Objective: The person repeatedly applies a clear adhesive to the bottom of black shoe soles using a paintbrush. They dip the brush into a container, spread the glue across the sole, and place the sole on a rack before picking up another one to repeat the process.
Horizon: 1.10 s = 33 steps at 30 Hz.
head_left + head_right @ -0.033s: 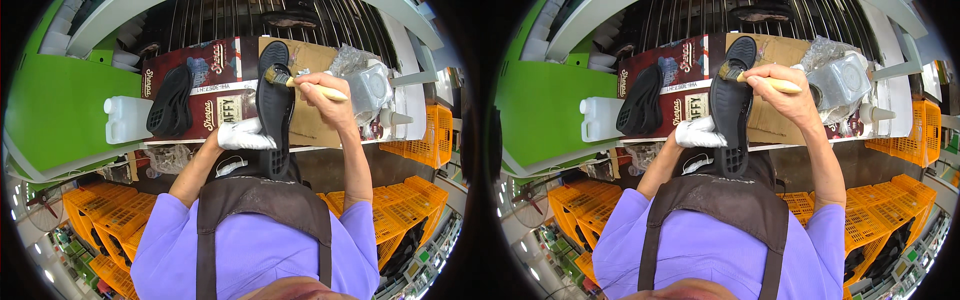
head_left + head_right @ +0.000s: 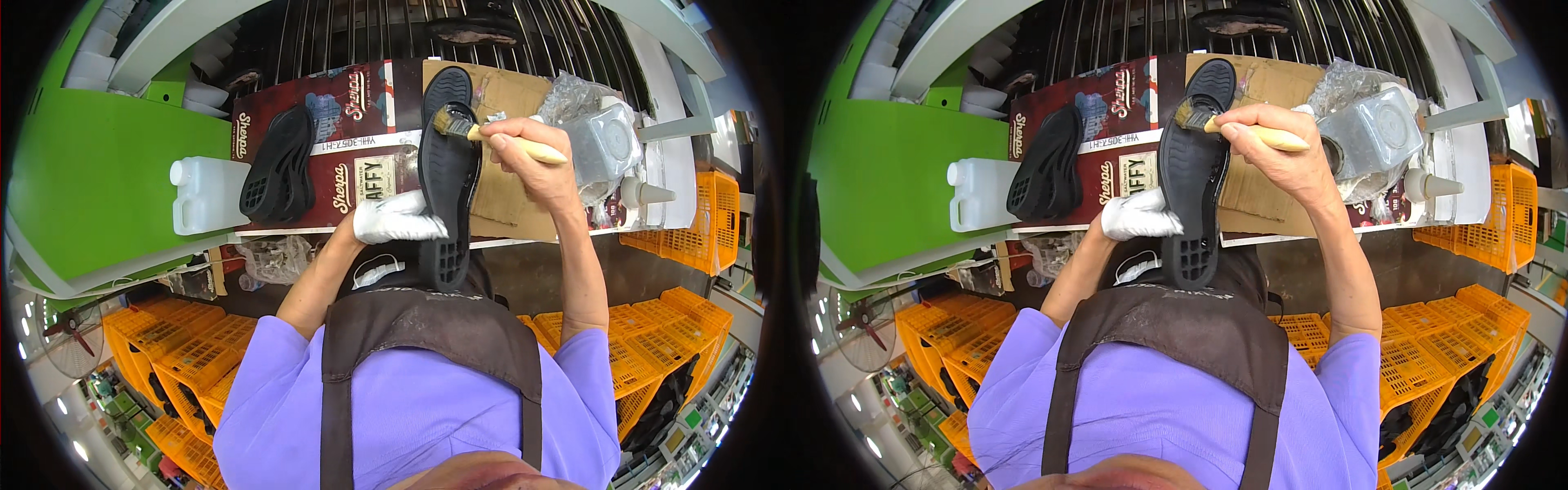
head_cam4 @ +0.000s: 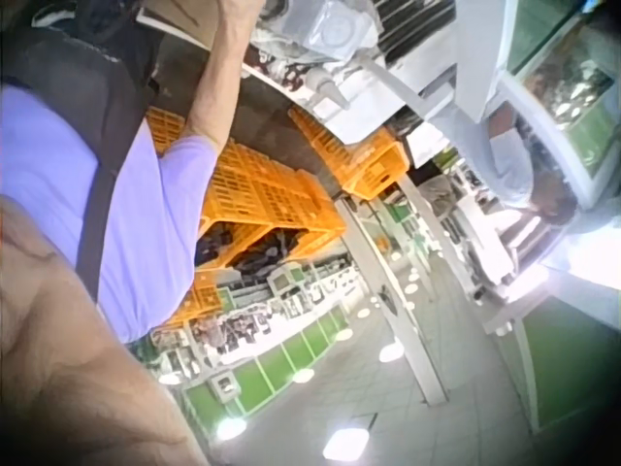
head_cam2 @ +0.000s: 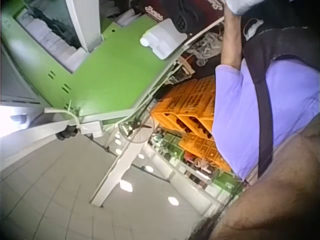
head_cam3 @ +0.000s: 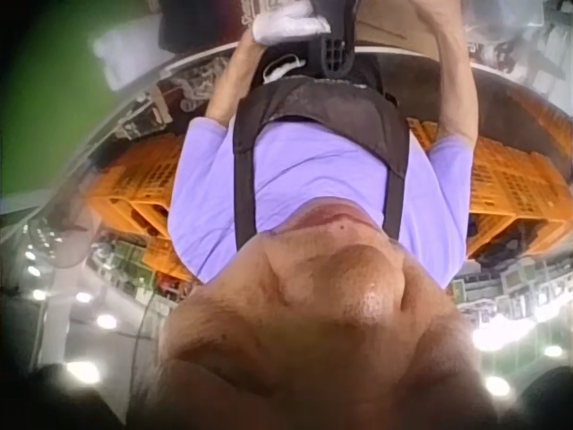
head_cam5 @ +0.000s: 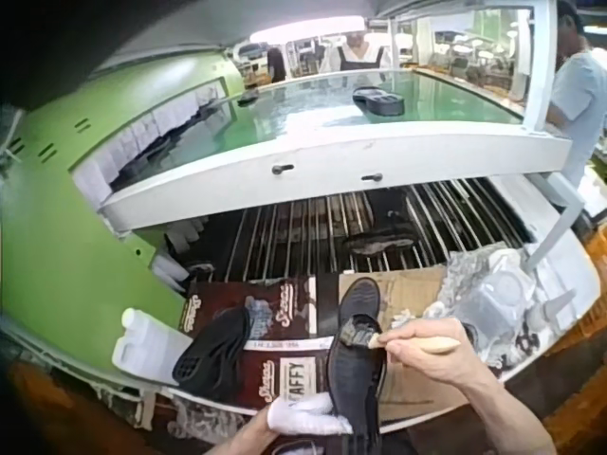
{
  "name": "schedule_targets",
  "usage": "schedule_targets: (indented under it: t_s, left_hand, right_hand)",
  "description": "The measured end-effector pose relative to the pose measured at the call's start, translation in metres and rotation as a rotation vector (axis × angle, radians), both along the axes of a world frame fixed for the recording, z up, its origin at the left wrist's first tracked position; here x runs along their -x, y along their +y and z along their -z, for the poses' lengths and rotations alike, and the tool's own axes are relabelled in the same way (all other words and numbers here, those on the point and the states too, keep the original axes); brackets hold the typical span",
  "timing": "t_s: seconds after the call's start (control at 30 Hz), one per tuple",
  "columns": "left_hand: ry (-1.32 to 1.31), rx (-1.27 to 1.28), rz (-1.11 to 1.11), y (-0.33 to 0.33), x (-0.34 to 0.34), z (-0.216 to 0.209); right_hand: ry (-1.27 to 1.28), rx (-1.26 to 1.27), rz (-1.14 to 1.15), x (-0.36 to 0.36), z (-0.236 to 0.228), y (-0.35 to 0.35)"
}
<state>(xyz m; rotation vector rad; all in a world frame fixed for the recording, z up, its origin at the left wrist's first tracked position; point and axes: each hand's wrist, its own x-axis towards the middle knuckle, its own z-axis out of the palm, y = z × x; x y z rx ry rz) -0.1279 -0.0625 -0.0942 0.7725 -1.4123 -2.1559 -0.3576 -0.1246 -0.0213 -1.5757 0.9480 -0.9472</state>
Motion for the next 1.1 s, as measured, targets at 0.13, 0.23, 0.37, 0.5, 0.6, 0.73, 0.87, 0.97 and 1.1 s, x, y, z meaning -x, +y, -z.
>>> schedule_targets:
  t_s: [0.13, 0.23, 0.37, 0.5, 0.6, 0.73, 0.87, 0.97, 1.1]
  left_hand:
    - [0.162, -0.242, -0.137, 0.006, -0.003, -0.007]
    - [0.405, -0.344, -0.101, 0.007, -0.012, 0.002]
    - [0.533, -0.446, -0.093, 0.008, -0.013, 0.001]
    - [0.611, -0.54, -0.159, 0.011, -0.016, 0.008]
    - [0.673, -0.619, -0.195, 0.012, -0.013, 0.006]
    - [0.612, -0.562, -0.272, 0.012, -0.009, 0.004]
    - [0.663, -0.621, -0.325, 0.006, -0.009, 0.002]
    - [0.661, -0.647, -0.432, 0.007, -0.006, -0.004]
    - [0.689, -0.585, -0.596, 0.002, 0.001, -0.014]
  right_hand:
    - [-0.016, -0.044, -0.006, -0.001, 0.006, 0.001]
    - [-0.04, -0.042, -0.016, -0.003, 0.006, 0.006]
    - [-0.039, -0.043, -0.023, -0.007, 0.008, 0.013]
    - [-0.064, -0.047, -0.042, -0.008, 0.011, 0.021]
    - [-0.065, -0.041, -0.062, -0.011, 0.01, 0.027]
    - [-0.067, -0.088, -0.093, -0.014, 0.006, 0.033]
    - [-0.051, 0.025, -0.075, -0.023, 0.005, 0.04]
    - [-0.051, 0.079, -0.079, -0.03, 0.007, 0.044]
    - [-0.058, 0.077, -0.088, -0.036, 0.004, 0.049]
